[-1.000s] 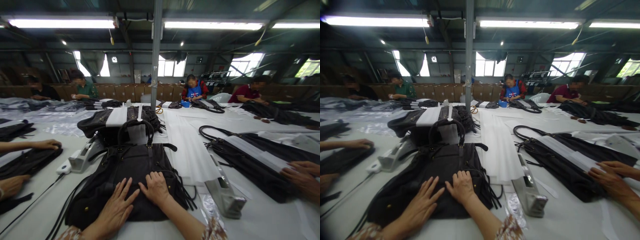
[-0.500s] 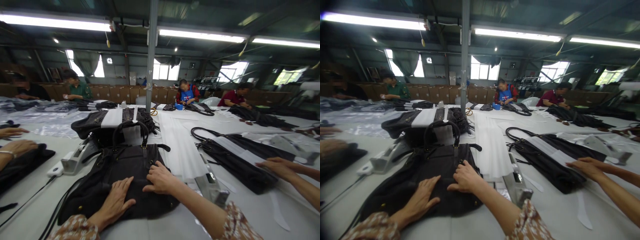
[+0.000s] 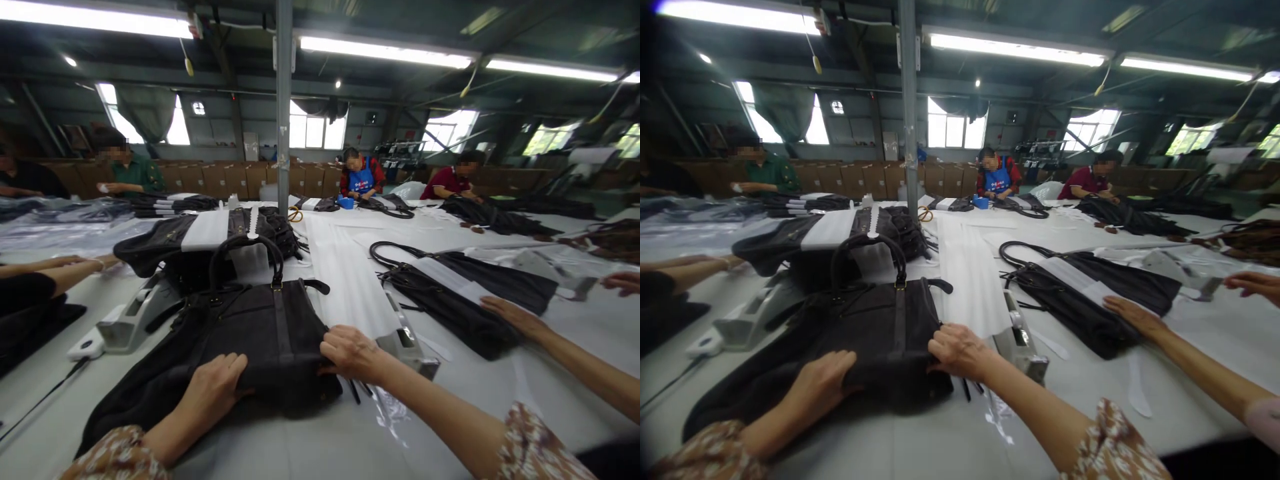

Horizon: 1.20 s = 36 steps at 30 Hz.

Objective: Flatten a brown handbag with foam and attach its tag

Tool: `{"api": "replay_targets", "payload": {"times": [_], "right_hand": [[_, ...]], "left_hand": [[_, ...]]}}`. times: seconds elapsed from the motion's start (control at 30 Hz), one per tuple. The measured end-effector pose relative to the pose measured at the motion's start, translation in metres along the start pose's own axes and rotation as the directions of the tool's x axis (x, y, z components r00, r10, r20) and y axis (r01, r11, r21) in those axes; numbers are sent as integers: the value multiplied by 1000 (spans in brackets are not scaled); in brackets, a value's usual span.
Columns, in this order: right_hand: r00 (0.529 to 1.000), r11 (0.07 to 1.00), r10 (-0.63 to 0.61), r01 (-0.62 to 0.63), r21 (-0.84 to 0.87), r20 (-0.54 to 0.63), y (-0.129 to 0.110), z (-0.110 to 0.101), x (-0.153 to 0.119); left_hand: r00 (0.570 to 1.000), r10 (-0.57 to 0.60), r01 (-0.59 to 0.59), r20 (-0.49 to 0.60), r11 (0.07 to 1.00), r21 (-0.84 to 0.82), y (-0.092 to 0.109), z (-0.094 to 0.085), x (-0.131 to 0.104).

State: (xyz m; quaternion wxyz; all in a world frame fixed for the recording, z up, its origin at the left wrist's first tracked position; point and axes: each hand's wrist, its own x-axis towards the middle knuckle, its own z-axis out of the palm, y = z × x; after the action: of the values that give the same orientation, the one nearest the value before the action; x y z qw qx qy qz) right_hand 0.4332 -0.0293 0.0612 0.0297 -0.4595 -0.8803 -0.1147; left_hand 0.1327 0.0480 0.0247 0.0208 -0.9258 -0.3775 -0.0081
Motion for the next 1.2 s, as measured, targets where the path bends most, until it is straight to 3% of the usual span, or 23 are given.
{"api": "replay_targets", "payload": {"times": [0.07, 0.13, 0.27, 0.33, 0.5, 0.6, 0.73, 0.83, 1.0, 1.1, 1.2], "right_hand": [[982, 981, 188, -189, 48, 22, -2, 12, -6], [959, 957, 273, -279, 84, 77, -4, 9, -3], [968, 958, 243, -250, 141, 61, -23, -26, 24], [965, 949, 259, -264, 173, 47, -38, -33, 39], [907, 906, 378, -403, 127, 184, -53, -3, 57], [921, 925, 333, -361, 122, 204, -40, 5, 57], [942, 951, 240, -276, 138, 233, -26, -4, 57], [950, 958, 206, -245, 149, 233, -22, -5, 58], [956, 958, 263, -275, 85, 133, -24, 28, 56], [966, 966, 259, -259, 15, -22, -34, 57, 46], [958, 981, 169, -186, -50, -232, -44, 76, 35]], "left_hand": [[999, -25, 25, -25, 1000, 0, -3, 6, 2], [999, -38, 38, -11, 999, -11, -3, 6, 4], [999, -25, 26, 38, 999, -32, 0, -2, 9], [999, -10, 13, 51, 999, -47, 2, -6, 10], [998, 51, -48, 49, 998, -50, -6, -21, 9], [997, 39, -39, 65, 999, -14, -22, -35, 7], [972, 27, -4, 232, 995, -98, -42, -46, 7], [955, 61, -16, 289, 988, -154, -48, -47, 13], [961, 37, -28, 276, 999, -36, -52, -31, 27], [985, 77, -84, 153, 995, 45, -59, -2, 21], [986, 166, -164, -6, 978, 130, -62, 24, 2]]}}
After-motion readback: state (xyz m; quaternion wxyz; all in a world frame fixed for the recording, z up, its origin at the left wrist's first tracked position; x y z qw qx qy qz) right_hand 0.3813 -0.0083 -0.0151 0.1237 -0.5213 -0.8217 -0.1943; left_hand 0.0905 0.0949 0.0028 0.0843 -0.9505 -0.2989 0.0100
